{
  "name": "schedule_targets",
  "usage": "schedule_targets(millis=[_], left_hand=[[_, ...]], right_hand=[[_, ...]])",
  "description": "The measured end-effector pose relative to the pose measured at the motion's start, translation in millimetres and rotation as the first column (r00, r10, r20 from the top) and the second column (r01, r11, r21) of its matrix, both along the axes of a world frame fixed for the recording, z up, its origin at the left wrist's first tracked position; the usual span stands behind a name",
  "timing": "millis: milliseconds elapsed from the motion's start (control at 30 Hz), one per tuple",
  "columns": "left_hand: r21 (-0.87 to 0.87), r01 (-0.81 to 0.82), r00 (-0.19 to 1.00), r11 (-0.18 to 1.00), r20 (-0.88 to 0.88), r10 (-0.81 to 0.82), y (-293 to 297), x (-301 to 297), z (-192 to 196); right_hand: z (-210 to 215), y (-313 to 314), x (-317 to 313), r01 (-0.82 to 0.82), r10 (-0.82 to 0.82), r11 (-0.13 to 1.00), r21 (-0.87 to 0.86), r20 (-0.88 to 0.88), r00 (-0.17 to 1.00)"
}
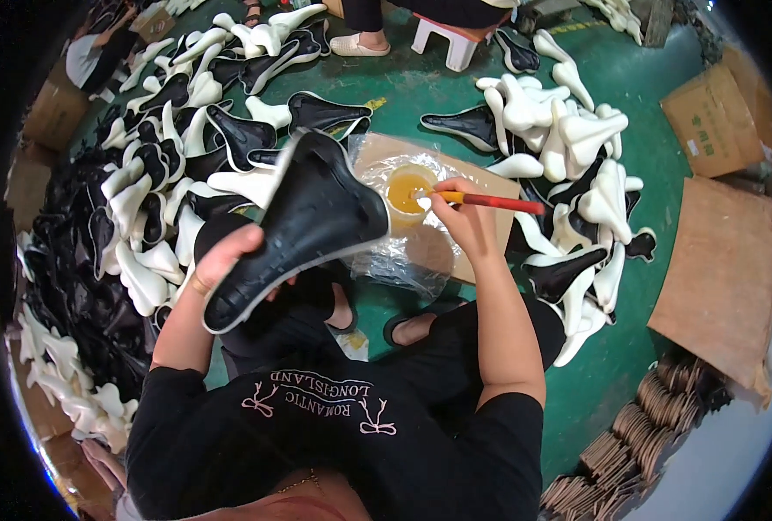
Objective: Apply glue to the undersides of bicycle seat covers and foam bases using a brush.
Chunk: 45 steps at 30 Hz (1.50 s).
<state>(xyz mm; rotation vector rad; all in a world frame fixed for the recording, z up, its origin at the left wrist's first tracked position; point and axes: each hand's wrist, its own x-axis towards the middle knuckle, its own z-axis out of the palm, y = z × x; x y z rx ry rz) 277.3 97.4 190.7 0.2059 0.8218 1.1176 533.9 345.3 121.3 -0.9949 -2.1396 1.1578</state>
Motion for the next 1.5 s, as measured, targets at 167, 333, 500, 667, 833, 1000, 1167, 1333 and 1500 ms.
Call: schedule_targets(millis=[167, 333, 500, 667, 833, 1000, 1167, 1333, 1500], left_hand=[[-0.071, 0.115, 0.974, 0.991, -0.190, -0.127, 29, 30, 8], [-0.099, 0.144, 0.958, 0.985, -0.236, -0.163, 37, 27, 4], [-0.120, 0.183, 0.963, 0.976, -0.180, -0.202, 42, 24, 4], [-0.088, 0.135, 0.965, 0.987, -0.212, -0.151, 52, 33, 15], [-0.026, 0.232, 0.967, 0.972, -0.102, -0.233, 50, 18, 13], [0.151, 0.207, 0.920, 0.967, -0.366, -0.139, 50, 16, 8], [0.219, 0.254, 0.750, 0.942, -0.660, -0.049, 51, 19, -1], [0.225, 0.285, 0.509, 0.932, -0.859, 0.052, 53, 28, -15], [0.229, 0.281, 0.357, 0.932, -0.926, 0.121, 60, 32, -18]], right_hand=[[-21, 7, 2, -0.016, 0.016, 0.999, 0.028, -0.022, 1.000], [26, 9, 20, -0.057, -0.120, 0.930, -0.364, -0.446, 0.887], [41, -1, 17, -0.075, -0.094, 0.938, -0.338, -0.457, 0.884], [47, 7, 25, -0.189, 0.139, 0.976, -0.109, -0.355, 0.924], [51, 11, 22, -0.280, 0.286, 0.958, 0.062, -0.288, 0.914], [60, 4, 24, -0.184, 0.196, 0.980, 0.075, -0.239, 0.951], [63, -1, 26, -0.196, 0.166, 0.970, -0.143, -0.195, 0.967], [57, -1, 25, -0.155, 0.112, 0.965, -0.213, -0.202, 0.973], [45, 8, 21, -0.015, -0.021, 0.977, -0.213, -0.165, 0.986]])
